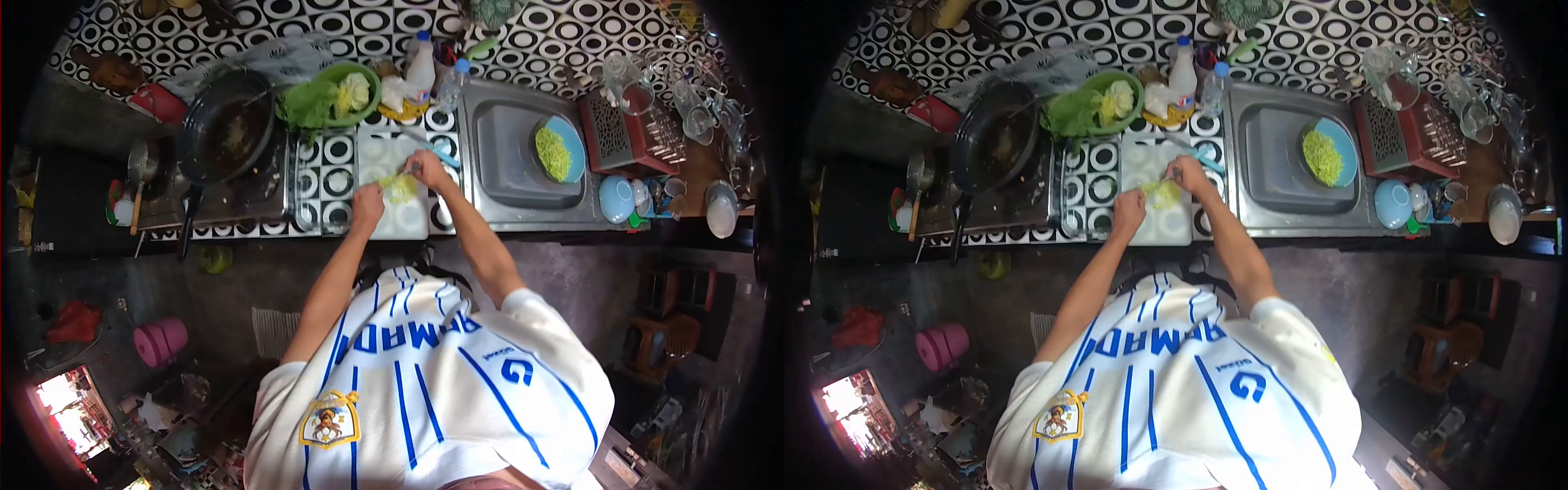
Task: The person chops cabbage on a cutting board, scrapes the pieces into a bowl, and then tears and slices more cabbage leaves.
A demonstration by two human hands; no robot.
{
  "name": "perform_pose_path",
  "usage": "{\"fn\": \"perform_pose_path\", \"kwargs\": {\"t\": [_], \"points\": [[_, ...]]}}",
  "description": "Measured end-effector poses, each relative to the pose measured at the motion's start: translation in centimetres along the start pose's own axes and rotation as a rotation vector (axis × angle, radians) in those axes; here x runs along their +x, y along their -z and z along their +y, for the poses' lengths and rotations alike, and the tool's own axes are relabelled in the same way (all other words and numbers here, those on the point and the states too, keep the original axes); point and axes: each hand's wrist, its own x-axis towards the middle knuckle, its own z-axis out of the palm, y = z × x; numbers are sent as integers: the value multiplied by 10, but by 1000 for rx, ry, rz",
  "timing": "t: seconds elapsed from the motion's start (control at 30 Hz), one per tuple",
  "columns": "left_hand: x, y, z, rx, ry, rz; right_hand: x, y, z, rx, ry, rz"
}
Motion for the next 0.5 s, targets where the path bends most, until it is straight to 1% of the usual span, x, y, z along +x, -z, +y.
{"fn": "perform_pose_path", "kwargs": {"t": [0.03,0.07,0.1,0.17,0.27,0.33,0.4,0.43,0.5], "points": [[-13,-2,-3,38,-16,-9,-14,-9,0,48,-21,19],[3,-1,-2,70,-51,22,-6,-12,4,-41,24,-52],[11,2,0,31,-28,26,0,-1,-14,-94,73,-29],[0,7,0,-54,35,-2,5,-2,-27,-129,101,12],[-10,0,3,-7,73,12,-2,-14,-8,71,-33,-46],[5,-4,6,24,62,37,4,-14,-4,101,-9,-9],[-4,-8,2,51,20,34,-8,-16,-7,149,-46,-5],[5,-1,7,28,66,31,6,-11,-7,62,-23,-39],[-2,10,15,-21,181,-10,9,-11,-16,-94,-9,-126]]}}
